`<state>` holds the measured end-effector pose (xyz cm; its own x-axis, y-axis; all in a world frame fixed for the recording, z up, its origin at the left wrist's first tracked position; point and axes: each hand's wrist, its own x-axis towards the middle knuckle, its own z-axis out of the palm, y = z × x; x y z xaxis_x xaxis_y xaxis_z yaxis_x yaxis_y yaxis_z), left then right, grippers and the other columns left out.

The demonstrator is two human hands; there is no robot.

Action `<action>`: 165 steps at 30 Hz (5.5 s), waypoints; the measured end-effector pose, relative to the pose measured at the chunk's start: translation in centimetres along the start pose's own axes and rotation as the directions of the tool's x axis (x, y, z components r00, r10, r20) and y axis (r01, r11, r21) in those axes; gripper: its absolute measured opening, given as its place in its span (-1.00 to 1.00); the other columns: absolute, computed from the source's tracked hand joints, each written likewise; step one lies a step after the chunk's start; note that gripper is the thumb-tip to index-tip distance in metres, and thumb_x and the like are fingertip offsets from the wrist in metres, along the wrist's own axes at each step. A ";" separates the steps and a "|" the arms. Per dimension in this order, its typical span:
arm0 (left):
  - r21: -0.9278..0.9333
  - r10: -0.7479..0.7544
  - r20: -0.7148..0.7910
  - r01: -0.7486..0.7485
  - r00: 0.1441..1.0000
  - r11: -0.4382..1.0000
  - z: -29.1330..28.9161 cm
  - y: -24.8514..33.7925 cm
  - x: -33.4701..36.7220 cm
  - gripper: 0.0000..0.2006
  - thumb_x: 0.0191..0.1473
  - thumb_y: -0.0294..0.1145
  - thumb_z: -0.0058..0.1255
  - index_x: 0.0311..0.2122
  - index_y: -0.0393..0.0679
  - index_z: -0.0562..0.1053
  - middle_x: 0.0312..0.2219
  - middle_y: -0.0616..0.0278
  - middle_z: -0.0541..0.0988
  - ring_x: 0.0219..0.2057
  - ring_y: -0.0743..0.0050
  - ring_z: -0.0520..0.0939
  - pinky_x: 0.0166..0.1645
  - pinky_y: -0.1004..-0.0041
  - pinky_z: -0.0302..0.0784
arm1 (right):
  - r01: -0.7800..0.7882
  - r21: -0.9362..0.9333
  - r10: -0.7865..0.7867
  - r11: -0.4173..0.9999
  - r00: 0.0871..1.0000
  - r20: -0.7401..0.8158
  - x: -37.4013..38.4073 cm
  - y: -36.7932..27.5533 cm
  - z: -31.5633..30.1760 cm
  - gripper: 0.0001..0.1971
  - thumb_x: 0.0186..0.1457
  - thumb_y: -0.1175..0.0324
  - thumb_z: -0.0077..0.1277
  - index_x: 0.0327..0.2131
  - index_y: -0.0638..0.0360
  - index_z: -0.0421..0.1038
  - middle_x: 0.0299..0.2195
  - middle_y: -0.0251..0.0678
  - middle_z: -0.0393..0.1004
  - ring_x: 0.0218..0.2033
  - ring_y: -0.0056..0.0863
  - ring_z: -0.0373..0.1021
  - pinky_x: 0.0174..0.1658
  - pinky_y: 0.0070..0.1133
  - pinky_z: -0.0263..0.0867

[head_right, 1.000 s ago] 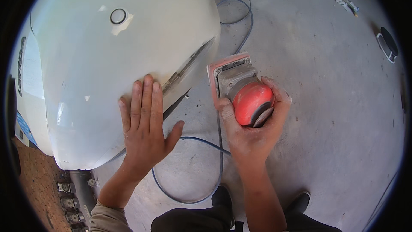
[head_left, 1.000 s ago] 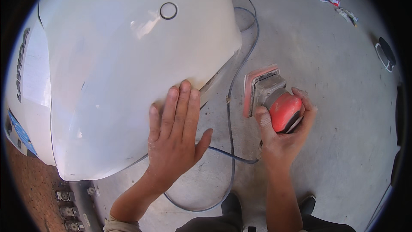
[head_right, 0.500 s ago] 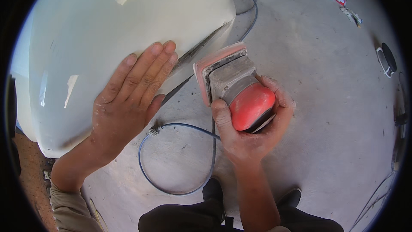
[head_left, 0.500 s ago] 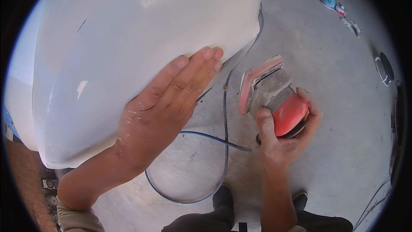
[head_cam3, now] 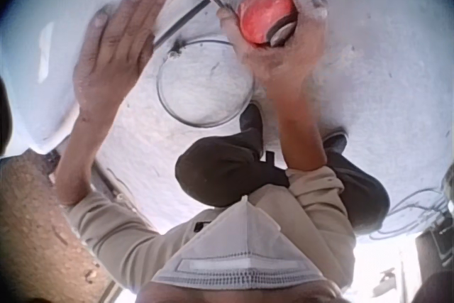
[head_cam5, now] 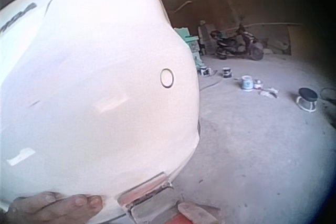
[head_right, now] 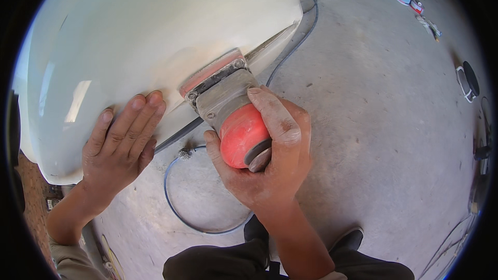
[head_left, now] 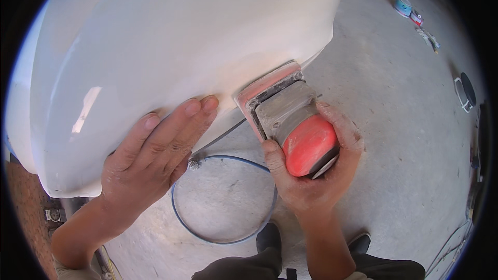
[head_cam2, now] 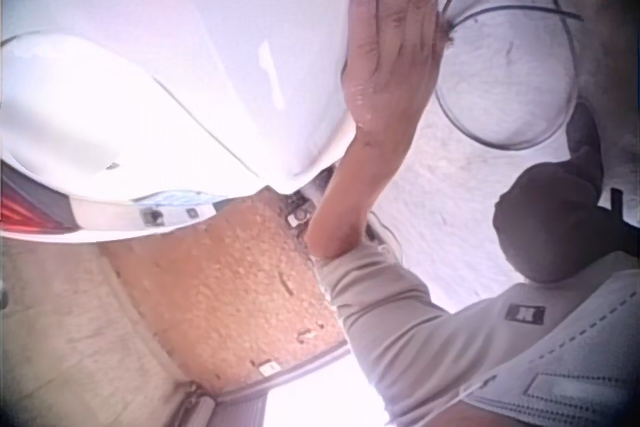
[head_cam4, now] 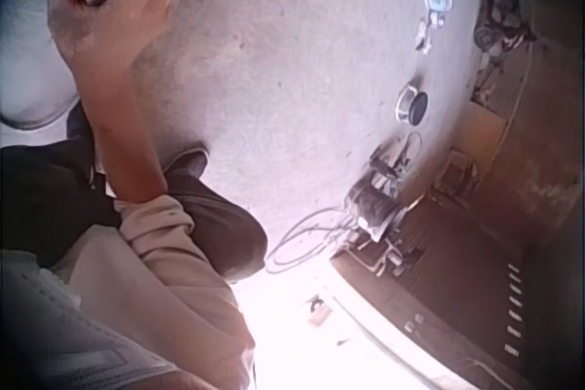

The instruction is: The person uses a pneumatic orbital sander to smooth the rear bumper of a white car. They repeatedly sand the surface, frequently pause to wipe away dust, and inspect the area with their hand. The person opens the trunk to access the bumper edge and continues sanding along the seam.

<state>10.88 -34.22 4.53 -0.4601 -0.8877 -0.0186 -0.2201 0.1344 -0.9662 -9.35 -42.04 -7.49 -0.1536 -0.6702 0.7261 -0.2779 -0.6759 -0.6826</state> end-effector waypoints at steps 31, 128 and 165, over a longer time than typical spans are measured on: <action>-0.254 0.005 -0.128 -0.037 0.992 0.966 -1.3 -1.9 -1.2 -0.35 0.32 0.09 -0.21 0.39 -0.04 0.33 0.37 0.35 0.35 0.45 0.41 0.23 0.55 0.24 -0.06 | -0.323 0.191 0.357 0.927 0.916 -0.185 2.0 -1.4 -0.2 -0.14 -0.15 0.49 0.45 0.23 0.28 0.17 0.11 -0.06 0.31 0.10 -0.17 0.34 0.14 -0.32 0.33; -0.726 -0.688 -0.169 0.383 0.706 0.571 -0.3 -7.4 -6.5 -0.53 0.33 -0.16 -0.23 0.04 -0.23 0.63 -0.03 -0.04 0.69 0.12 -0.03 0.66 0.29 0.01 0.48 | 0.390 -0.225 -0.264 0.893 0.858 0.440 15.3 -15.6 -3.1 -0.19 -0.28 0.44 0.54 0.11 0.28 0.37 0.00 -0.10 0.51 -0.08 -0.23 0.46 0.04 -0.36 0.40; -0.579 -0.275 -0.102 0.168 0.956 0.798 -6.3 -9.8 12.2 -0.21 0.26 0.10 -0.10 0.43 -0.26 0.16 0.46 0.09 0.13 0.51 0.22 0.03 0.58 0.20 -0.16 | 0.034 -0.066 -0.012 0.997 0.950 0.311 20.4 -7.5 -10.4 -0.33 -0.19 0.43 0.50 0.01 0.22 0.35 -0.15 -0.28 0.44 -0.16 -0.45 0.39 -0.02 -0.51 0.37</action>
<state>2.02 -43.55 15.38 -0.4667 -0.8409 0.2740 -0.7510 0.2131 -0.6250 -20.25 -47.50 13.28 0.1522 -0.7242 0.6726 -0.3450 -0.6766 -0.6505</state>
